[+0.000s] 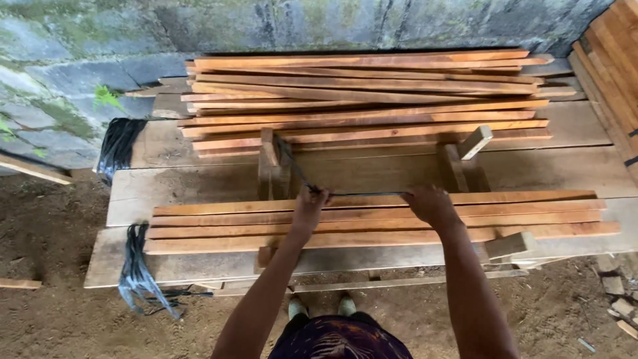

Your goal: Organizing wooden planks and tying them together into bundles using plastic straps.

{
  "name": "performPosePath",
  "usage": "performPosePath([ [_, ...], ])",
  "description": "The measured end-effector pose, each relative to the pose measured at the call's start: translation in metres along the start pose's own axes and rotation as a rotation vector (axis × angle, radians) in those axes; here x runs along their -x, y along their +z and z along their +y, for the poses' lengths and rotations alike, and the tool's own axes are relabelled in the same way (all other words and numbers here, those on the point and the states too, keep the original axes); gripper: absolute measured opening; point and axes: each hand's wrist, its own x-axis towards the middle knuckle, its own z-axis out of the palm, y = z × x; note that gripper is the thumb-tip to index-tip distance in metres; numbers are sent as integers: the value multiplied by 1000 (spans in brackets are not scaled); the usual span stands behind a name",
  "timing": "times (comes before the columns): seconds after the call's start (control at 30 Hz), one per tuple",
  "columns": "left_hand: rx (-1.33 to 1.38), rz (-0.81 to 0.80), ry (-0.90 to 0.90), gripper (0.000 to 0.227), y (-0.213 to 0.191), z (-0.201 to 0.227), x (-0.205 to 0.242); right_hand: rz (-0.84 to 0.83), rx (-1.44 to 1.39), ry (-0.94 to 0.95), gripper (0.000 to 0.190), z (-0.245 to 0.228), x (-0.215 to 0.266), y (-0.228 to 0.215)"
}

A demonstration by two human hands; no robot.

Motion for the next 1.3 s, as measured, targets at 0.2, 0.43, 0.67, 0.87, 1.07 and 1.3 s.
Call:
performPosePath([
  [0.2,60,-34,-47,22,-7,-46,4,554,315,-551,51,-102,4,19],
  [0.43,-156,0,-13,24,-10,-7,38,162,-345,-201,25,-178,33,21],
  [0.67,-1236,-26,360,67,3,-14,38,355,-346,5,19,-150,-16,31],
  [0.87,-1348,-165,340,79,0,-37,41,307,-277,0,16,-153,-68,-2],
  [1.07,-1364,-65,473,69,0,-44,36,-180,-401,173,28,-151,-141,102],
  [1.3,-1391,21,485,71,2,-80,33,-342,-407,-40,36,-164,-118,122],
])
